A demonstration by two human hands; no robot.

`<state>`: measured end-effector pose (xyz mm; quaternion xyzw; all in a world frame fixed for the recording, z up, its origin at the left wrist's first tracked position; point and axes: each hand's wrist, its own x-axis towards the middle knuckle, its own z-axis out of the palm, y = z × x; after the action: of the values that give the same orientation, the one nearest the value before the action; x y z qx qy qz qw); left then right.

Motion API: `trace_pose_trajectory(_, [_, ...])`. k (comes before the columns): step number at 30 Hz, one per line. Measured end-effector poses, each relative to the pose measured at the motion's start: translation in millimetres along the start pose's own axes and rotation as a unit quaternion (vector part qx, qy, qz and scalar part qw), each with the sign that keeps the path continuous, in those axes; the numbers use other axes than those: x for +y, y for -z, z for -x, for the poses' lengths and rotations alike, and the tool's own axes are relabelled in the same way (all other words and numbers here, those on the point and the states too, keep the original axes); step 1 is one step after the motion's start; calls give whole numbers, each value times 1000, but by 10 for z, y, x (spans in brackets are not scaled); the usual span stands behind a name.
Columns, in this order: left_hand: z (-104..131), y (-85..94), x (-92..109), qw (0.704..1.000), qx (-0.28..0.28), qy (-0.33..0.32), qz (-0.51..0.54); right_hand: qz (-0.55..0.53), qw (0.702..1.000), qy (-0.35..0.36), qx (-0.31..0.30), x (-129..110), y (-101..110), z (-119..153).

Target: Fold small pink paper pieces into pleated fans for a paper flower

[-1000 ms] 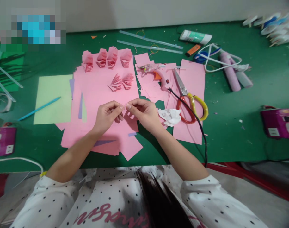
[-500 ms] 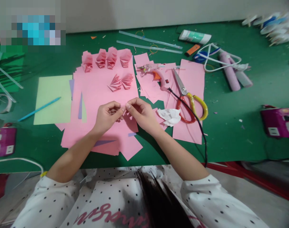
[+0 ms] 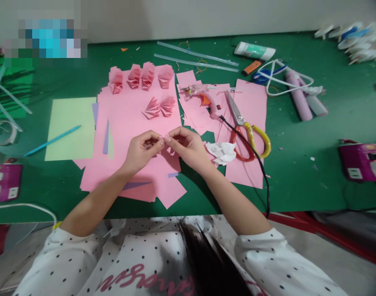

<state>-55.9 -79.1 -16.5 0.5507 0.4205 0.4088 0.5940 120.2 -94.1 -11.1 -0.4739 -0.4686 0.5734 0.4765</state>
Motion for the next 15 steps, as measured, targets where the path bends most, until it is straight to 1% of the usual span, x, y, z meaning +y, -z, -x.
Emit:
trace_pose_trajectory(3, [6, -10, 1, 1000, -10, 2, -16, -4, 1000, 5, -6, 24, 25, -6])
trace_pose_trajectory(6, [10, -21, -2, 999, -13, -11, -46, 6, 1000, 13, 11, 44, 35, -8])
trace_pose_trajectory(8, [13, -25, -5, 997, -4, -30, -74, 7, 1000, 17, 23, 41, 28, -5])
trace_pose_trajectory(10, [19, -25, -6, 991, 15, -64, -117, 3, 1000, 20, 22, 22, 16, 0])
trace_pose_trajectory(12, [28, -23, -2, 979, 38, -109, -167, -4, 999, 35, 16, -2, 5, 7])
trace_pose_trajectory(15, [38, -17, 3, 961, 54, -163, -216, 2, 997, 80, 11, -28, 2, 19])
